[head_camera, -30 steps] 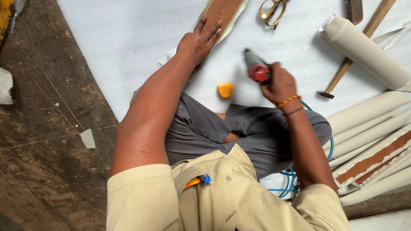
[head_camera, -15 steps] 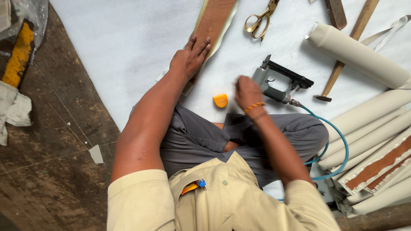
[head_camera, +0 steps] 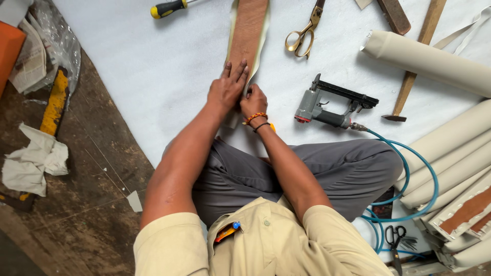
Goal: The person wraps a strip of beige fabric around a long foam-and-board strip, folding the fabric edges over the foam. They press and smooth the fabric along the length, then use a pneumatic nail gun to staple the fabric to the board, working along the strip.
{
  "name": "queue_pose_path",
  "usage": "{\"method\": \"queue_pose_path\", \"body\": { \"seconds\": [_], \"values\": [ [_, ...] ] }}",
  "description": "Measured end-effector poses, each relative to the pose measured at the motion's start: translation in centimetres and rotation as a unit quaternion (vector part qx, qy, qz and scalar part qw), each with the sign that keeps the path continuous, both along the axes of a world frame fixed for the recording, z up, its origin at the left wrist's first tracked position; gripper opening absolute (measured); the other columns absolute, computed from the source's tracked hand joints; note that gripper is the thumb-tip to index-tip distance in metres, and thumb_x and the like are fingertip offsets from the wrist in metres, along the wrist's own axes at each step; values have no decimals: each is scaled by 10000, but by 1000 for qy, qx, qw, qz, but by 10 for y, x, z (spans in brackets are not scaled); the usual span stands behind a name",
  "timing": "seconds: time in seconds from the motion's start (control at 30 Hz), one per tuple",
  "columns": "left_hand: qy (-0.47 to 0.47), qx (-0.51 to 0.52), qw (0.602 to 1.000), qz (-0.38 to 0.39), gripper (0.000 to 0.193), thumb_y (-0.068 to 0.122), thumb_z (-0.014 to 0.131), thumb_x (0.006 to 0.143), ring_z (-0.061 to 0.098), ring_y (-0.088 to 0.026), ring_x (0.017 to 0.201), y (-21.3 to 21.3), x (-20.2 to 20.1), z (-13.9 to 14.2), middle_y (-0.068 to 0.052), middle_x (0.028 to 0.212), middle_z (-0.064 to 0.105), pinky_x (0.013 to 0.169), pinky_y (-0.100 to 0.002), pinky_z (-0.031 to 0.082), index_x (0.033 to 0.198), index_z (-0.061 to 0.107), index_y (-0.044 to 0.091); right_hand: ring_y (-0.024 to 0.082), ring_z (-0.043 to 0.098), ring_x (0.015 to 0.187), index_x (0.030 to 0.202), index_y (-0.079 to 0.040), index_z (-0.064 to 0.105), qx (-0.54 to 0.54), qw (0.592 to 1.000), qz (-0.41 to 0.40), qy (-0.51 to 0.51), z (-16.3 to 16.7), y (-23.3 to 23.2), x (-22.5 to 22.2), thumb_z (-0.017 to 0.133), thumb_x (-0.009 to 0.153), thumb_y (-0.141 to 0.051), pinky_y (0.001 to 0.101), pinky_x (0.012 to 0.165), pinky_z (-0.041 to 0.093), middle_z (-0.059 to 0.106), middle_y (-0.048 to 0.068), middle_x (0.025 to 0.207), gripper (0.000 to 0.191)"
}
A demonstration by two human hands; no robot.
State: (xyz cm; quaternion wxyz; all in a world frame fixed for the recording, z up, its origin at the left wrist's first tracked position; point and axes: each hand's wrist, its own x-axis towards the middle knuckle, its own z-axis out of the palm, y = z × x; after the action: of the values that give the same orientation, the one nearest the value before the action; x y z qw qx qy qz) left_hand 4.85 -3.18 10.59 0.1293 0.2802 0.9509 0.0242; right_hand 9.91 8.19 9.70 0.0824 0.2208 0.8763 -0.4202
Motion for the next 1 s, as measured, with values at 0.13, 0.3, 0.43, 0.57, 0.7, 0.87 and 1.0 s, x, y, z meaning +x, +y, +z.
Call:
{"method": "queue_pose_path", "body": {
  "seconds": [0.13,0.3,0.43,0.57,0.7,0.87,1.0],
  "values": [
    [-46,-20,995,89,670,-7,534,955,403,-445,1434,28,1,1,-60,1693,238,690,-395,649,1591,350,94,400,668,853,921,-56,655,48,995,64,55,-13,31,-17,653,815,-85,487,779,538,704,180,889,110],
    [42,35,978,200,716,71,607,907,404,-535,1383,81,-5,-7,-242,1645,242,1076,-454,525,1557,326,-37,392,670,912,942,-58,672,66,975,200,69,-14,83,-55,720,826,-175,486,798,538,709,183,929,171],
    [36,11,979,198,726,150,650,867,454,-432,1399,93,-22,-4,-301,1554,343,1141,-546,447,1482,356,-98,389,663,932,951,-73,687,93,959,269,11,-9,100,-78,747,860,-202,495,795,529,712,171,954,169],
    [-132,-7,976,171,864,213,710,782,578,-439,1228,73,-39,8,-297,1567,340,966,-487,529,1501,345,-96,370,667,890,977,-64,681,78,973,207,60,-2,98,-63,785,797,-197,467,767,536,702,165,941,246],
    [11,-52,991,123,561,84,620,927,728,-349,1087,79,-47,5,-305,1499,441,958,-487,565,1442,483,-93,339,660,816,967,-41,647,53,982,69,170,15,84,12,731,943,-129,442,720,542,656,152,922,124],
    [-13,-112,990,87,580,94,624,913,759,-334,941,83,-43,-7,-338,1480,425,923,-507,568,1438,475,-102,354,633,746,966,-31,615,84,972,145,168,11,31,82,736,824,-151,460,625,513,624,166,863,222],
    [-9,-118,989,92,558,61,632,946,774,-320,903,84,-39,-3,-285,1504,439,932,-514,565,1460,469,-81,349,609,698,925,-35,616,163,965,130,159,-21,17,64,739,865,-137,481,588,498,588,145,795,171]
  ]
}}
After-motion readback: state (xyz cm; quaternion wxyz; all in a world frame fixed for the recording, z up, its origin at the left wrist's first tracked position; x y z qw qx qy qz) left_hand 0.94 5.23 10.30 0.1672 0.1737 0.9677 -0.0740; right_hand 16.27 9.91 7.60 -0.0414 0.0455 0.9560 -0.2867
